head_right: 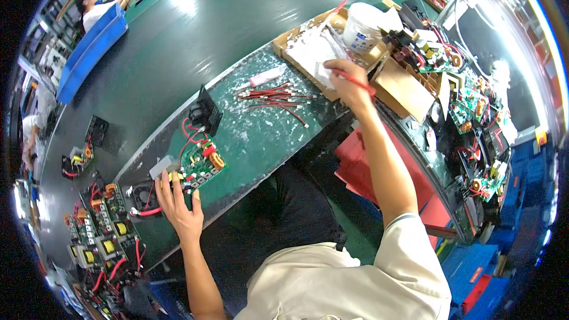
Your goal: Assembling components onto circuit boards, including applying glue, installing fans, and connecting wires.
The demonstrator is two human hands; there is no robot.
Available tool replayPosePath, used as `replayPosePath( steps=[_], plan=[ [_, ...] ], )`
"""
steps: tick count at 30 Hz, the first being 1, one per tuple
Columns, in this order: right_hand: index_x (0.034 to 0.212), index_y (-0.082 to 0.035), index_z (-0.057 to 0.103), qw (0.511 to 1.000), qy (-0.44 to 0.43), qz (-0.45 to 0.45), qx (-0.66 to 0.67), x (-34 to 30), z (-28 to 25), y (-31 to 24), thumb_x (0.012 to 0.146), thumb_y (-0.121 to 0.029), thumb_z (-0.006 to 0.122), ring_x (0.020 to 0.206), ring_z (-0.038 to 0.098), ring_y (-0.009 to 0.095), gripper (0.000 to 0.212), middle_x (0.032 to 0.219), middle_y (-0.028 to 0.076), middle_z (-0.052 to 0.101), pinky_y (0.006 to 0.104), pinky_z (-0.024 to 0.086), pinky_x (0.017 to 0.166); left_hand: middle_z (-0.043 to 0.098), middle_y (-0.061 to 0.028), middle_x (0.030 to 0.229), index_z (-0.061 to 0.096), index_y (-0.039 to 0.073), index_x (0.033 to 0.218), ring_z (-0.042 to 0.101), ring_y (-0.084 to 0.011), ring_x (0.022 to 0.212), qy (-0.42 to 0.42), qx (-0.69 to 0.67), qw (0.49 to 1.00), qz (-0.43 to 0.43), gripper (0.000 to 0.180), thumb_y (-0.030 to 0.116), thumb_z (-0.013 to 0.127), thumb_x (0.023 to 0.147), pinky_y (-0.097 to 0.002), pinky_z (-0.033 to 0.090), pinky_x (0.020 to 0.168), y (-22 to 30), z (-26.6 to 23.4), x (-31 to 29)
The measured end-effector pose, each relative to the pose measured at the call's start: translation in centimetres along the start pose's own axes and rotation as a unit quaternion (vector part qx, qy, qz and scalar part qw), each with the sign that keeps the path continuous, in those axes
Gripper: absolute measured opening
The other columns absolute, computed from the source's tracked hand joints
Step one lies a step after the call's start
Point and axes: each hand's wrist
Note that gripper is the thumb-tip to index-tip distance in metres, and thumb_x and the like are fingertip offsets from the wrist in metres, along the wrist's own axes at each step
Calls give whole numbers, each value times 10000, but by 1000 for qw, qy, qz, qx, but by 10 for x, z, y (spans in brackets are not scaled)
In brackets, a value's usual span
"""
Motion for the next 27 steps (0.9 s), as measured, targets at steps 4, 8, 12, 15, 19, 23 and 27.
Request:
replayPosePath(
  steps=[4,8,12,15,19,23,27],
  plan=[
    [1086,-17,710,994,-26,92,47,-7,-23,-77,883,-30,641,960,643,144,215,1005,43,706,268,488,881,374,-192,1535,400,8,1463,342,-446,1394,-30,-14,999,-34,693,253,681,879,-540,282,1142,-2,-2,-1],
    [1020,13,688,975,-110,59,185,-48,-13,-150,868,11,652,983,627,160,156,1073,93,676,274,471,892,339,-180,1559,307,-8,1511,296,-407,1431,-28,-64,997,-45,999,357,822,736,-510,255,1163,4,4,8],
    [991,26,682,960,-212,-96,155,-91,32,-208,825,46,676,891,652,171,167,1030,110,683,273,509,774,323,-179,1565,332,-11,1491,293,-398,1431,-26,-65,996,-55,1116,434,876,625,-509,272,1148,2,0,9],
    [984,11,694,947,-226,-199,112,-109,48,-221,807,34,702,863,682,225,179,969,138,695,295,528,755,342,-181,1553,354,-2,1482,312,-398,1420,-12,-62,997,-44,1127,476,869,601,-513,293,1130,1,1,8],
    [974,-10,701,948,-241,-188,82,-122,55,-226,807,33,703,836,691,248,172,950,124,693,308,541,735,358,-180,1542,349,-2,1489,317,-395,1418,12,-63,997,-31,1130,487,863,609,-510,294,1130,1,4,5],
    [978,-14,703,946,-241,-199,88,-125,61,-221,801,35,720,801,691,244,184,951,114,693,308,546,707,360,-170,1542,354,-5,1487,318,-390,1417,14,-60,998,-30,1121,498,856,620,-508,291,1133,1,5,3],
    [971,-18,706,941,-252,-214,77,-122,72,-221,800,41,723,806,697,242,181,950,113,695,306,551,705,362,-156,1542,358,-11,1483,317,-381,1420,14,-56,998,-27,1115,510,846,627,-499,290,1135,0,5,0]
  ],
)
Point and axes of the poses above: each hand's wrist, its own x-axis towards the middle knuckle, its own z-axis out of the palm, y = z × x
